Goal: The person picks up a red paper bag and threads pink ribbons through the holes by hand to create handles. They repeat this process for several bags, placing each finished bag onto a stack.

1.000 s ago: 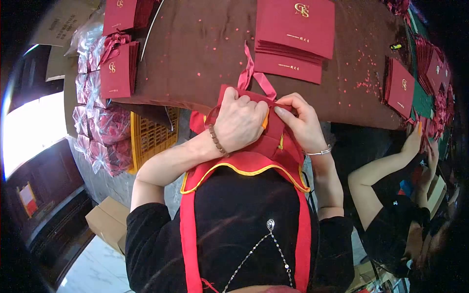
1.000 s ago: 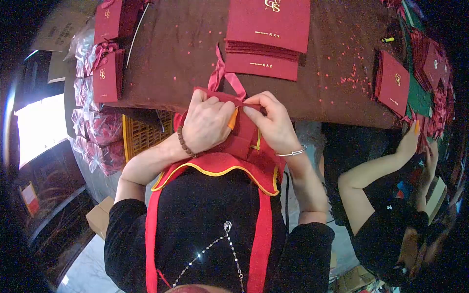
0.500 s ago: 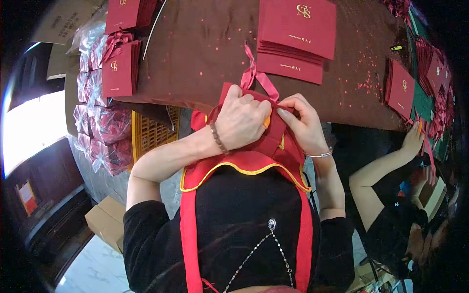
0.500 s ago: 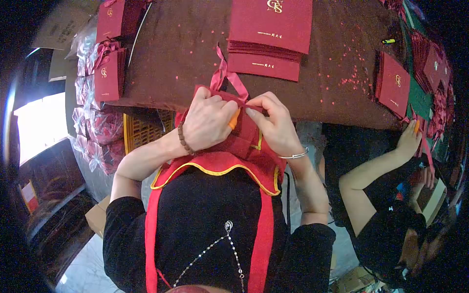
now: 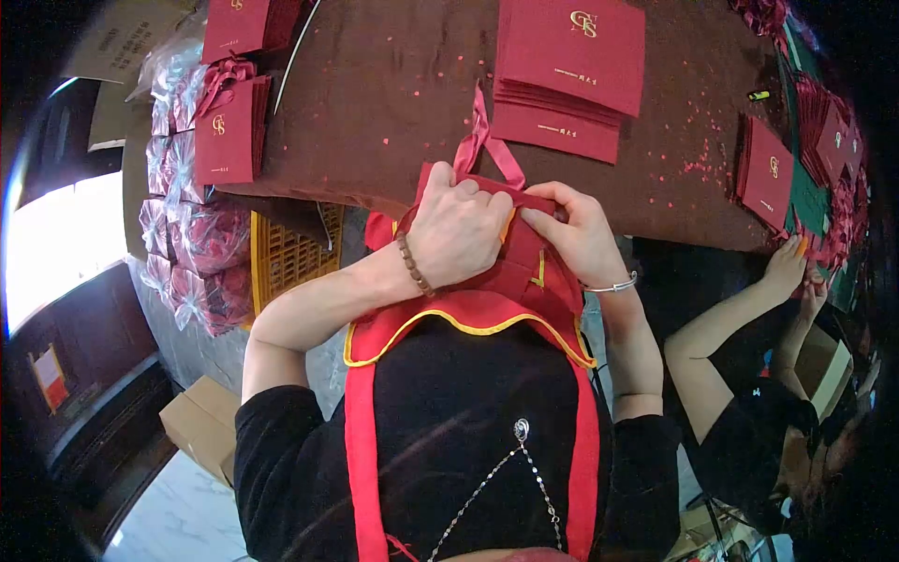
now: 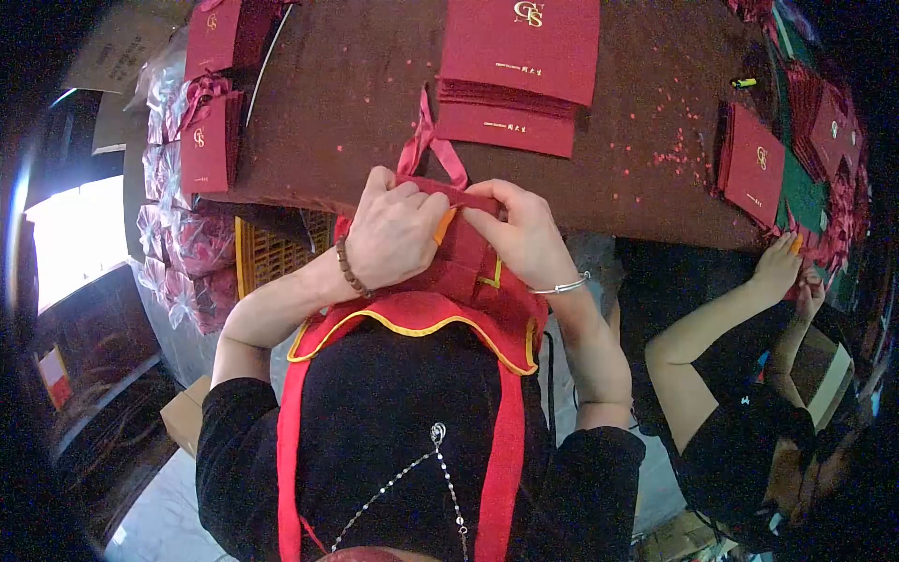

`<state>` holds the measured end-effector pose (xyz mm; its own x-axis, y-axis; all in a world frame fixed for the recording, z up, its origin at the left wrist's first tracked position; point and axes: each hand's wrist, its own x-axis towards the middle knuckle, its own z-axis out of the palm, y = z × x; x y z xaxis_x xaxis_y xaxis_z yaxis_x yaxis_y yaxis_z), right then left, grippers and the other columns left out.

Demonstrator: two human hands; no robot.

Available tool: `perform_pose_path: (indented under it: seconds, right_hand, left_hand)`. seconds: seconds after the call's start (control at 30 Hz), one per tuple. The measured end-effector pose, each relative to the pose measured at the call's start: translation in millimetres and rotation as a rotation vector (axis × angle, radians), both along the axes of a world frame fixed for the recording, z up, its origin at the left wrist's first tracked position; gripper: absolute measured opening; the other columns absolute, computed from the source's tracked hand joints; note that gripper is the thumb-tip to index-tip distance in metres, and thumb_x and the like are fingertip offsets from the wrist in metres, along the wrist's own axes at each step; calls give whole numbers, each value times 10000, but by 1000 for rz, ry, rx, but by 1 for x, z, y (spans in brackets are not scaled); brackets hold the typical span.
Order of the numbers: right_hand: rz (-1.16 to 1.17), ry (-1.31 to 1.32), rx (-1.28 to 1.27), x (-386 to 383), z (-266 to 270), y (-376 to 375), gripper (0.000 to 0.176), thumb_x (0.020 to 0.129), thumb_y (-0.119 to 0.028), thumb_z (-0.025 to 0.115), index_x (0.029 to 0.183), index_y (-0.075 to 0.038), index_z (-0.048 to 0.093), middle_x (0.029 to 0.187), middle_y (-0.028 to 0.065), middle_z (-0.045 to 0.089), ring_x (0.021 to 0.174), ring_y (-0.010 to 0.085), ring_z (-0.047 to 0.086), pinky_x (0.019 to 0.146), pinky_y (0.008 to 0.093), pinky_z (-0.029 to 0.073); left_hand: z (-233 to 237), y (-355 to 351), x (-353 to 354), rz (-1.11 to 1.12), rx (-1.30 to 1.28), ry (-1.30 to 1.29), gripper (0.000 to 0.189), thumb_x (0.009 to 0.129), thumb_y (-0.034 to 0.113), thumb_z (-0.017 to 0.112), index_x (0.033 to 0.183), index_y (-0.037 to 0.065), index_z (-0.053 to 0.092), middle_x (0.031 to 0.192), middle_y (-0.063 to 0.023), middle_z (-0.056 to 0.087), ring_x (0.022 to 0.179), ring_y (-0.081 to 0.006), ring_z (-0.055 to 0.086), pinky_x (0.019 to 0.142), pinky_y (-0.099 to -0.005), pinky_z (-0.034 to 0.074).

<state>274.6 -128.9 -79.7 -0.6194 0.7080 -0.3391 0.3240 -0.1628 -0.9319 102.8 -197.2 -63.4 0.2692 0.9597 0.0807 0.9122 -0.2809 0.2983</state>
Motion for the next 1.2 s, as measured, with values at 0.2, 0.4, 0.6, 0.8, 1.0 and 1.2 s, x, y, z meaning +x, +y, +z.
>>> perform_pose_path:
  seconds: [0.2, 0.4, 0.6, 0.8, 1.0, 1.2]
  right_hand:
    - [-69, 111, -121, 1, -10, 1, 197, 866, -140, 595, 993, 8, 615, 789, 6, 613, 643, 49, 519, 563, 216, 434]
    - [-44, 51, -157, 2, -7, 1, 205, 892, -160, 560, 998, 7, 615, 815, 13, 613, 658, 54, 522, 555, 223, 444]
    - [-56, 102, 131, 1, -14, -7, 187, 883, -124, 554, 996, 16, 604, 840, 73, 596, 736, 124, 564, 640, 251, 444]
    - [-32, 23, 394, -2, 0, -12, 144, 883, -95, 531, 935, 32, 577, 856, 157, 594, 767, 211, 593, 702, 302, 453]
    - [-78, 39, 190, 2, 2, -19, 173, 872, -90, 547, 1001, 24, 551, 864, 140, 594, 748, 174, 575, 668, 287, 453]
    - [-70, 91, 104, 2, 4, -18, 214, 859, -89, 556, 1040, 25, 547, 904, 129, 585, 719, 136, 533, 622, 258, 437]
  left_hand:
    - [-3, -4, -9, 41, 45, -24, 60, 716, 129, 560, 683, 99, 519, 536, -62, 528, 548, -213, 548, 678, -367, 327]
    - [3, -3, -2, 30, -11, -63, 39, 729, 114, 562, 726, 87, 534, 605, -91, 556, 603, -251, 551, 696, -366, 333]
    - [3, -1, 0, 43, -52, -24, 50, 708, 122, 567, 733, 88, 542, 566, -74, 542, 600, -236, 562, 688, -365, 336]
    - [-1, 1, 8, 15, 23, 46, 79, 689, 132, 583, 709, 100, 514, 594, -47, 557, 613, -218, 564, 711, -375, 343]
    - [8, -2, 4, 37, 10, 21, 114, 758, 192, 590, 714, 103, 536, 594, -53, 552, 601, -207, 562, 691, -368, 329]
    - [24, -2, -4, 32, -115, 25, 122, 797, 232, 610, 780, 117, 575, 654, -42, 550, 681, -201, 560, 718, -358, 333]
